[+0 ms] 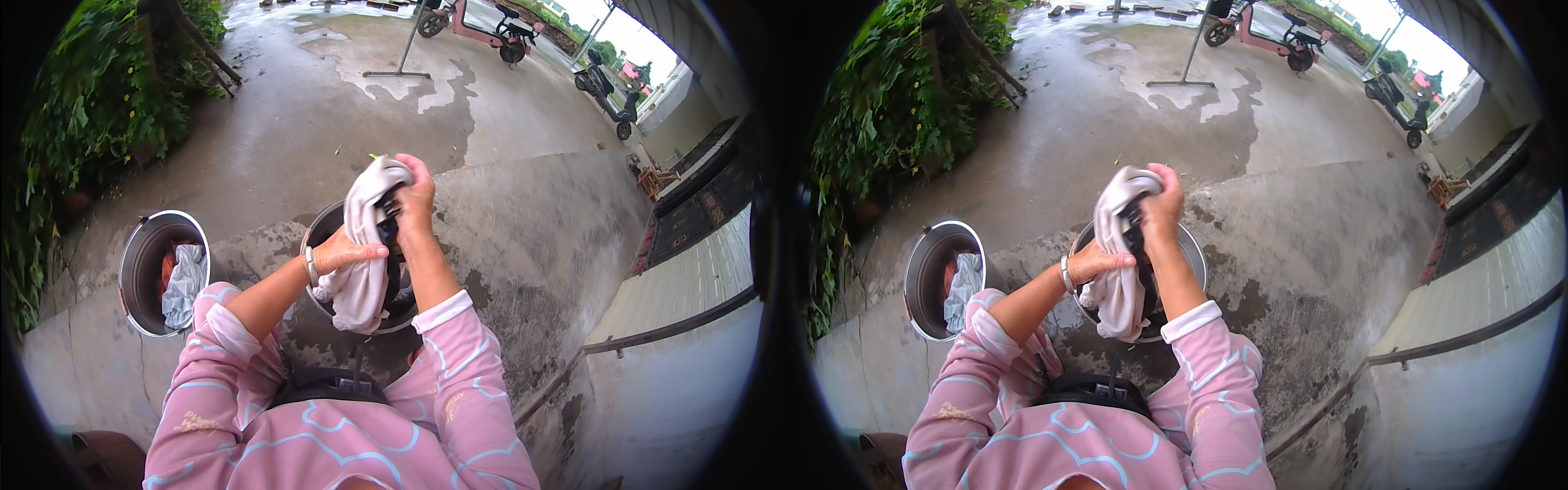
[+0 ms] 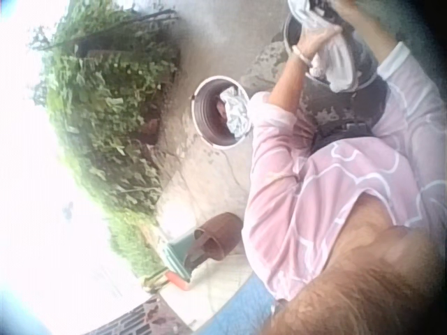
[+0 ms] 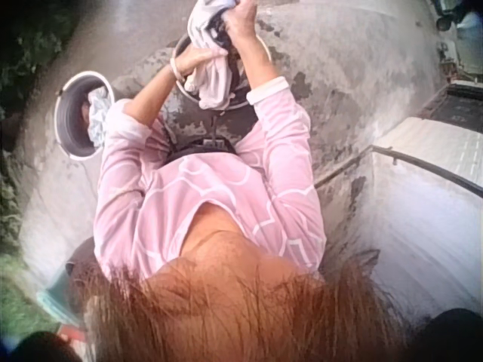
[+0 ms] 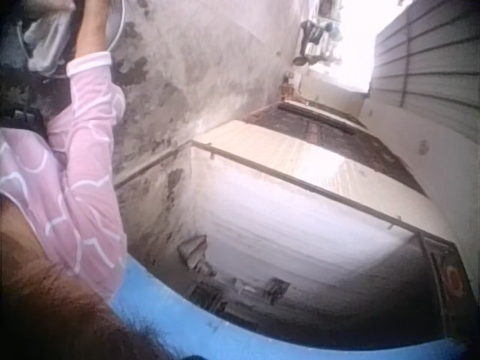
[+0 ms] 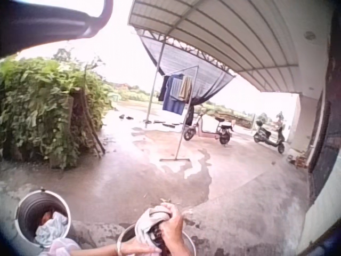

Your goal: The person washes several pieces of clothing by hand in a bucket of water, scrubbing and wringing out each item before moving it to another bucket.

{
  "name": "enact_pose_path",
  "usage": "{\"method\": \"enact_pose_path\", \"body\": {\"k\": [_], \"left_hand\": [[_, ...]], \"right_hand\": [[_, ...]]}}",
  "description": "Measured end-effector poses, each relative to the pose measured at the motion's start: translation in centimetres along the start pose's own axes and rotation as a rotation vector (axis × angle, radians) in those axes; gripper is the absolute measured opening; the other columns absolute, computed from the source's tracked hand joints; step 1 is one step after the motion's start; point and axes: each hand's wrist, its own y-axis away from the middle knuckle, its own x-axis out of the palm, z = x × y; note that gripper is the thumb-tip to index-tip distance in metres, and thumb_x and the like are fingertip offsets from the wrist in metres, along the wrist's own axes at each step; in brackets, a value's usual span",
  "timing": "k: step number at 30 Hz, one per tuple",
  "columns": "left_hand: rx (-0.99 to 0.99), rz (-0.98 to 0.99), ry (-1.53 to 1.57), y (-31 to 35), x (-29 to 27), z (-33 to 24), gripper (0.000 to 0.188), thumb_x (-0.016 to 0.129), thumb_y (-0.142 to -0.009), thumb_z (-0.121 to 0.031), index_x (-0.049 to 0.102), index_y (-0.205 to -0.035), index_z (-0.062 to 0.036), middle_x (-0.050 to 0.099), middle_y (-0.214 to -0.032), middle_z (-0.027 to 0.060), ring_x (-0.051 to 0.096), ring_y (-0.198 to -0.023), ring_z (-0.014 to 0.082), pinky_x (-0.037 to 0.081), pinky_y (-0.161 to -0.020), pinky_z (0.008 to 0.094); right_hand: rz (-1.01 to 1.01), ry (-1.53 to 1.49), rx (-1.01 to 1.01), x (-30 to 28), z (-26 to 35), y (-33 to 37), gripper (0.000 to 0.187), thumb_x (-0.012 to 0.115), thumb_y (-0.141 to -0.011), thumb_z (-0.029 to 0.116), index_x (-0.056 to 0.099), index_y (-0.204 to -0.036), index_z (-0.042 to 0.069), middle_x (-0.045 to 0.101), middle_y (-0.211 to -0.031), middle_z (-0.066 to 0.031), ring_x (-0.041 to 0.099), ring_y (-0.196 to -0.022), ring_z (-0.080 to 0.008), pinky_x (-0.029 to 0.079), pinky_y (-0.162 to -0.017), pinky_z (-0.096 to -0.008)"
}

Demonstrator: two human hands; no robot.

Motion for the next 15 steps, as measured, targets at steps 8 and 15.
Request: {"method": "enact_pose_path", "body": {"k": [8,15], "left_hand": [[0.241,-0.147,-0.071,0.1,-0.1,-2.1,0.062,0.068,-0.065,-0.010,0.045,-0.122,-0.0017,0.055,-0.109,0.0050,0.050,-0.099,0.0116,0.041,-0.089,0.0289],[0.344,-0.085,-0.430,-0.9,-1.4,-2.0,0.097,0.075,-0.061,-0.015,0.018,-0.138,-0.0035,0.039,-0.131,0.0157,0.038,-0.121,0.0219,0.031,-0.100,0.0323]], "right_hand": [[0.318,0.753,-0.428,-0.3,7.0,1.1,0.029,0.059,-0.068,0.003,0.058,-0.097,0.005,0.063,-0.083,-0.0190,0.061,-0.081,-0.0356,0.048,-0.071,-0.0384],[0.342,1.121,-0.325,-2.5,7.7,1.4,0.050,0.060,-0.067,0.005,0.051,-0.116,0.003,0.060,-0.097,-0.0235,0.058,-0.092,-0.0378,0.045,-0.079,-0.0422]]}}
